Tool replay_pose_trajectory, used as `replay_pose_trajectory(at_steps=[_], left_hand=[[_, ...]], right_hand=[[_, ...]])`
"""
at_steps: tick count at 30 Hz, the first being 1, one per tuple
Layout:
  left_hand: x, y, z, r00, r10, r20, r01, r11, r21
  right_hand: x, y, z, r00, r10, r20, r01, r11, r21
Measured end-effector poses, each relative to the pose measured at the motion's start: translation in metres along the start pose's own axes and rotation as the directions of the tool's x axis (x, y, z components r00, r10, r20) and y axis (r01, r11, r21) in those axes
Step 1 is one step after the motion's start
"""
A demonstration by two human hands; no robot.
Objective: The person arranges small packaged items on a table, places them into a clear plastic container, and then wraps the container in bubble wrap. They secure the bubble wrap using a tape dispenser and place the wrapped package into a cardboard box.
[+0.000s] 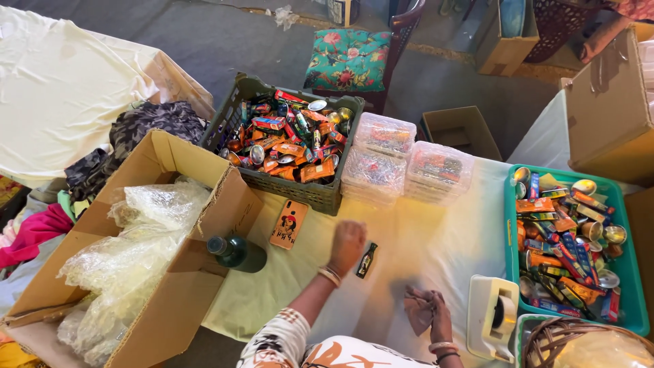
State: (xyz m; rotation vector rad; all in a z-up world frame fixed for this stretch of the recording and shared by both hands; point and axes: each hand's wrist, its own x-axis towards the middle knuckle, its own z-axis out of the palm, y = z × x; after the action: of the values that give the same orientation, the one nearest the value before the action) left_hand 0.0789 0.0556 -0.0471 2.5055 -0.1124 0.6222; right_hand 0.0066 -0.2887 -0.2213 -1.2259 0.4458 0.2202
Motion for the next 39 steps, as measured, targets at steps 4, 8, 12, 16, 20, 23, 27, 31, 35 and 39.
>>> replay_pose_trajectory(at_steps=[4, 8, 12, 16, 20, 23, 27, 31, 35, 39], left_hand=[[0.066, -0.037, -0.077, 0.943, -0.025, -0.332, 0.053, 0.996, 0.077], [0.127, -0.098, -0.103, 0.945, -0.210, -0.251, 0.241, 0.965, 0.101], [0.149, -0.133, -0.093, 0.924, -0.364, 0.121, 0.351, 0.929, 0.115], [0.144, -0.166, -0.066, 0.921, -0.352, 0.168, 0.317, 0.926, 0.203], [0.128, -0.126, -0.101, 0.966, -0.208, -0.151, 0.224, 0.970, 0.098], [0.093, -0.089, -0.108, 0.799, -0.601, 0.009, 0.416, 0.543, -0.729], [0.020, -0.054, -0.045, 0.820, -0.500, 0.278, 0.380, 0.112, -0.918], [-0.022, 0.026, -0.011, 0.788, -0.332, 0.518, 0.446, -0.271, -0.853], [-0.031, 0.080, -0.011, 0.763, -0.338, 0.551, 0.389, -0.440, -0.809], [-0.043, 0.080, 0.006, 0.749, -0.430, 0.504, 0.376, -0.350, -0.858]], right_hand=[[-0.025, -0.022, 0.031, 0.981, 0.046, 0.189, -0.051, 0.998, 0.024], [-0.068, -0.087, 0.094, 0.946, 0.129, 0.297, -0.118, 0.992, -0.052], [-0.046, -0.056, 0.084, 0.954, 0.081, 0.289, -0.057, 0.994, -0.089], [-0.037, -0.037, 0.070, 0.974, -0.022, 0.225, 0.060, 0.985, -0.164], [-0.014, -0.009, 0.046, 0.973, -0.119, 0.197, 0.151, 0.976, -0.155], [-0.014, -0.009, 0.041, 0.970, -0.117, 0.214, 0.123, 0.992, -0.017], [-0.030, -0.047, 0.101, 0.953, -0.253, 0.169, 0.267, 0.961, -0.066], [-0.071, -0.132, 0.213, 0.786, -0.435, 0.439, 0.491, 0.871, -0.015], [-0.096, -0.173, 0.260, 0.436, -0.618, 0.654, 0.875, 0.122, -0.468], [-0.081, -0.156, 0.264, 0.541, -0.592, 0.597, 0.834, 0.289, -0.470]])
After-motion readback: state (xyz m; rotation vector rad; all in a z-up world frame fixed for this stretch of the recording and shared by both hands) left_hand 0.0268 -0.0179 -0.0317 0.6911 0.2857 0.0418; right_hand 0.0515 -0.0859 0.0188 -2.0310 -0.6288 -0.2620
